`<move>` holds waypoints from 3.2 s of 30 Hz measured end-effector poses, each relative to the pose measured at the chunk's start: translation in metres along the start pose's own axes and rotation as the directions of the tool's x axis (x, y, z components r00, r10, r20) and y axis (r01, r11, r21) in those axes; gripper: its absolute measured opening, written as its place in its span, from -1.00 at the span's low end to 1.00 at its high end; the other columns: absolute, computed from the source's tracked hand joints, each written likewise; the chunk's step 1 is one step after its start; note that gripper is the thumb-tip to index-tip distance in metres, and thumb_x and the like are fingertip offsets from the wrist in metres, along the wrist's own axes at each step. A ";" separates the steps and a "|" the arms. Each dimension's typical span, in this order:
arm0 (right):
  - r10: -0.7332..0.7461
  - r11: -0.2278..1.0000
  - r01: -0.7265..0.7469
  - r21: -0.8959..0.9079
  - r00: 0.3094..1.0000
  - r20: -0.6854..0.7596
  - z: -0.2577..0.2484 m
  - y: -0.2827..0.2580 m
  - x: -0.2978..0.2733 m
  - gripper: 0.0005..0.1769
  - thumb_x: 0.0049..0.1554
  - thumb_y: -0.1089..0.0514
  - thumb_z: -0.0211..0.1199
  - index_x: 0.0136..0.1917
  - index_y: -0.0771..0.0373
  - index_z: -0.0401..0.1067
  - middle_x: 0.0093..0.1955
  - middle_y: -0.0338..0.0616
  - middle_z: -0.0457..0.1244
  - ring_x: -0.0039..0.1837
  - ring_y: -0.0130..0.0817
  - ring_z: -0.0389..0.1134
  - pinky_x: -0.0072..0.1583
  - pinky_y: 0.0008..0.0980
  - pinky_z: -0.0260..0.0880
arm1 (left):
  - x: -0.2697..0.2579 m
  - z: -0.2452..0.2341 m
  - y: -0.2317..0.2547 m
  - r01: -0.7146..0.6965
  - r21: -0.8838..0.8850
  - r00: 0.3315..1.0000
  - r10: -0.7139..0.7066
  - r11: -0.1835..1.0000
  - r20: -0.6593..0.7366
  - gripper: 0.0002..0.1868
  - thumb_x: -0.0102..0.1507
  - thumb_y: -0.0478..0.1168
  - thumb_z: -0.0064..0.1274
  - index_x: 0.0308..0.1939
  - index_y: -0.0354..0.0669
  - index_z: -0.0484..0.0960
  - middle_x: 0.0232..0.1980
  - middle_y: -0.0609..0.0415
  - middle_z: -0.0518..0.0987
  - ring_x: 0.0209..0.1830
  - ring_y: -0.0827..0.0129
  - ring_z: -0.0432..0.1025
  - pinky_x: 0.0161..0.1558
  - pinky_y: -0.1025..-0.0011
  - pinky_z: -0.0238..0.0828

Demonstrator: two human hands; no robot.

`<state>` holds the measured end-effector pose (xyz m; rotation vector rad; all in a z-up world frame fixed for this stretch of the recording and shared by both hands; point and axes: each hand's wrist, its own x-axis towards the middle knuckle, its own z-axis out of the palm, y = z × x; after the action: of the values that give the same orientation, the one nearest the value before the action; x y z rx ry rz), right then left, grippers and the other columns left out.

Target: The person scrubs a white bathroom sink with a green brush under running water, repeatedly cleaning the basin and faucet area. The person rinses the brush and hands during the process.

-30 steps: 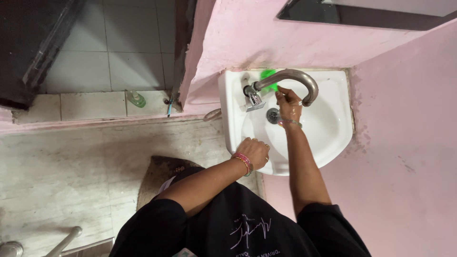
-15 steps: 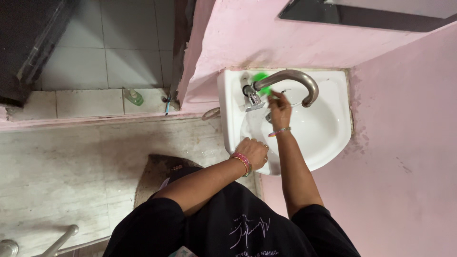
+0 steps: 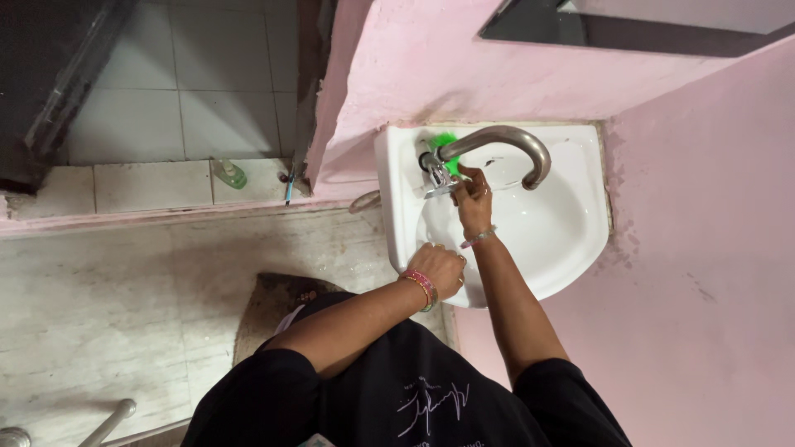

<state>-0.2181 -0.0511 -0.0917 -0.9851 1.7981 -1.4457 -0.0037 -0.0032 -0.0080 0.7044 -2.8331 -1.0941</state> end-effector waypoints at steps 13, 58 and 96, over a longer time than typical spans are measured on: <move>0.210 0.975 -0.143 0.168 0.837 -0.505 -0.067 0.004 0.017 -0.84 0.29 0.09 0.26 0.10 0.17 0.42 -0.28 -0.42 0.14 -0.29 -0.61 0.05 -0.29 -0.55 0.05 | -0.002 0.005 0.002 0.003 -0.022 1.000 -0.003 1.000 -0.002 -0.82 0.26 -0.15 0.02 -0.26 -0.08 0.72 -0.20 0.01 0.68 -0.07 0.13 0.53 0.02 0.16 0.37; -0.152 0.961 -0.003 -0.277 0.830 -0.537 -0.125 0.016 0.026 -0.81 0.19 0.27 0.24 0.10 0.25 0.47 -0.19 -0.30 0.32 -0.25 -0.61 0.21 -0.19 -0.53 0.27 | -0.002 0.008 0.003 -0.018 0.008 1.000 0.018 1.000 -0.004 -0.81 0.25 -0.17 0.00 -0.30 -0.09 0.71 -0.23 -0.01 0.68 -0.11 0.11 0.54 -0.02 0.14 0.40; 0.515 0.021 -0.255 -0.967 0.832 -0.208 -0.212 -0.139 -0.130 -0.67 0.18 -0.14 0.23 0.19 -0.13 0.54 0.04 -0.04 0.41 0.06 -0.01 0.41 0.14 -0.02 0.39 | 0.003 0.011 0.005 -0.047 0.057 0.977 0.057 0.997 -0.207 -0.85 0.20 -0.19 0.05 -0.41 -0.05 0.71 -0.34 -0.01 0.67 -0.28 0.09 0.54 -0.13 0.13 0.42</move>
<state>-0.3031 0.1512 0.0898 -0.9361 2.5333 0.4867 -0.0096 0.0053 -0.0133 0.6989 -2.6936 -0.8848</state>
